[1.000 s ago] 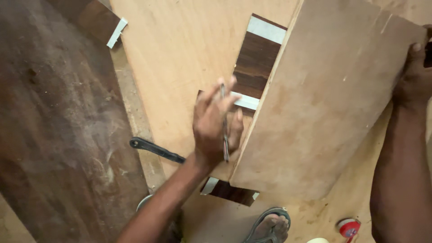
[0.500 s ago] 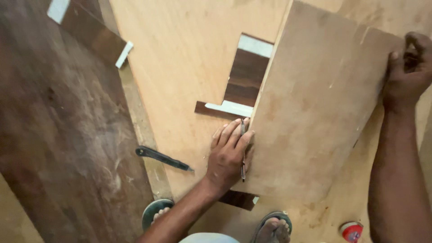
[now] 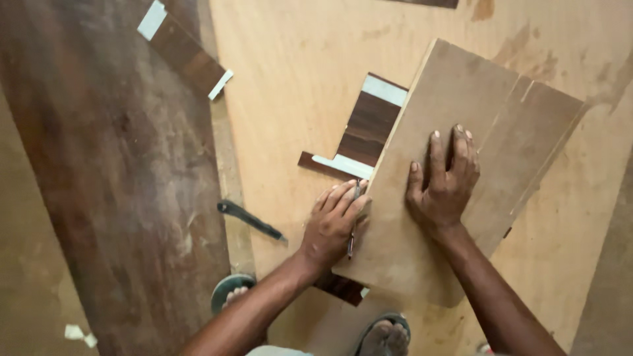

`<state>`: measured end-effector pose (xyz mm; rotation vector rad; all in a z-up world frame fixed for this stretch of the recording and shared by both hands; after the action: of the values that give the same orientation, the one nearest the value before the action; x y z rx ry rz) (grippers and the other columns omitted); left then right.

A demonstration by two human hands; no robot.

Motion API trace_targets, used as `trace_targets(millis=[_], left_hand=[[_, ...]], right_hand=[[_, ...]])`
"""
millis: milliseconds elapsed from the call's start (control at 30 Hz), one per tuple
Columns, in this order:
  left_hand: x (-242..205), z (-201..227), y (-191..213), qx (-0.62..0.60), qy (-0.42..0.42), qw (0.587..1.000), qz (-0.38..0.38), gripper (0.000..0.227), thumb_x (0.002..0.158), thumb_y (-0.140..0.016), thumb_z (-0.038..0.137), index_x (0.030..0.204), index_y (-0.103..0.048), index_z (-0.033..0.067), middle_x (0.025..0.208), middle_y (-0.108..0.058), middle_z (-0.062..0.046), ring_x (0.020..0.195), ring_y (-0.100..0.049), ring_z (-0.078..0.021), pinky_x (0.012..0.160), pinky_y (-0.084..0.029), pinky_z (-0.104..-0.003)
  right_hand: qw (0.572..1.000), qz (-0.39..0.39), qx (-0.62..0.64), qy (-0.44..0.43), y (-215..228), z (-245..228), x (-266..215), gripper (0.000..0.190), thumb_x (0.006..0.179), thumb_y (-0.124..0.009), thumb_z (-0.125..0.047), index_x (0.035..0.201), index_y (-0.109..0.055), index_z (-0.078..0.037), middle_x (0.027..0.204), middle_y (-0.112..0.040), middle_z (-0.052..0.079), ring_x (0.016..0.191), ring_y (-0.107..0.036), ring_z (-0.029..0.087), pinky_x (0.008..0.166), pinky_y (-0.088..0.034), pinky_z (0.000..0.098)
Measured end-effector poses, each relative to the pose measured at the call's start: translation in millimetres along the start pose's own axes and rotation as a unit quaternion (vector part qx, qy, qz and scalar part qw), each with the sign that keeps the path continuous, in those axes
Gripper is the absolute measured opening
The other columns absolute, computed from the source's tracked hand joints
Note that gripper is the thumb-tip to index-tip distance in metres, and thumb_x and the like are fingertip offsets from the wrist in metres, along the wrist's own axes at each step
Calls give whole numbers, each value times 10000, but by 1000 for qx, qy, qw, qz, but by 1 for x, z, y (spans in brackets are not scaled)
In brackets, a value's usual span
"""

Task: The person measures and marks a dark wood veneer strip using a tape measure and a pen. They then use a larger plywood board as a straightedge to draw a line on the veneer. The person also measures and marks a larger plywood board, using the veneer strip as a reference for alignment.

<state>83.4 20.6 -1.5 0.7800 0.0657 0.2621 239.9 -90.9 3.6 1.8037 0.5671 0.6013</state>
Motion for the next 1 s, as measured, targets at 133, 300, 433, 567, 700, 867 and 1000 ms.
trace_targets(millis=[133, 300, 433, 567, 700, 867, 1000], left_hand=[[1, 1, 4, 19, -11, 1000, -18, 411, 944, -641, 181, 1342, -617, 82, 1499, -582, -117, 1428, -509, -290, 1192, -382, -454], [11, -2, 47, -17, -34, 997, -67, 337, 945, -657, 215, 1230, -621, 40, 1441, -575, -191, 1283, -543, -344, 1045, -459, -445], [-13, -29, 73, 84, -36, 967, -238, 303, 917, -622, 140, 1210, -624, 60, 1200, -646, -125, 1105, -605, -311, 964, -478, -433], [-74, -43, 71, 247, -143, 859, -426, 342, 909, -586, 118, 1243, -578, 41, 1251, -610, -147, 1178, -572, -305, 1010, -437, -427], [-102, -46, 58, 283, -190, 885, -317, 413, 832, -589, 181, 1228, -593, 65, 1324, -589, -147, 1229, -544, -296, 1020, -427, -454], [-116, -80, 22, 274, -177, 879, -349, 333, 927, -545, 207, 1230, -599, 81, 1348, -600, -145, 1219, -556, -270, 995, -439, -399], [-107, -89, 45, 234, -174, 906, -306, 270, 893, -583, 167, 1142, -609, 66, 1299, -621, -147, 1176, -580, -272, 965, -464, -402]], right_hand=[[999, -6, -36, 0, -5, 3, -3, 598, 985, -661, -253, 1518, -535, -11, 1606, -398, 295, 1496, -360, 489, 1223, -287, 591], [999, 10, -31, 0, 1, -1, 0, 600, 966, -657, -277, 1498, -543, -25, 1592, -408, 282, 1476, -373, 473, 1217, -287, 590], [1000, -1, -14, -10, 3, 2, 0, 585, 964, -643, -278, 1484, -543, -30, 1575, -416, 282, 1463, -373, 472, 1215, -294, 582], [1000, 10, -19, -6, 3, 3, 2, 598, 963, -636, -298, 1490, -528, -37, 1574, -413, 278, 1463, -371, 467, 1208, -288, 596], [999, -7, -34, -1, -9, 11, -6, 605, 989, -619, -290, 1519, -506, -20, 1589, -389, 305, 1477, -353, 494, 1203, -280, 620], [1000, -16, -11, 0, -11, 5, -6, 583, 1035, -619, -256, 1551, -498, -14, 1625, -373, 308, 1508, -333, 503, 1207, -272, 637], [1000, -18, -15, 10, -4, 1, -6, 597, 1012, -628, -237, 1545, -496, -4, 1637, -362, 301, 1521, -315, 495, 1212, -264, 635]])
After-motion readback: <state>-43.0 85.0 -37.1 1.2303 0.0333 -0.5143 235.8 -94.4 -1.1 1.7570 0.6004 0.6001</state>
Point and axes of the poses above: each hand's wrist, its own x-axis towards the middle knuckle, its own y-axis out of the back of the hand, z = x × y, the point moved 9 cm from there along x, towards the middle knuckle
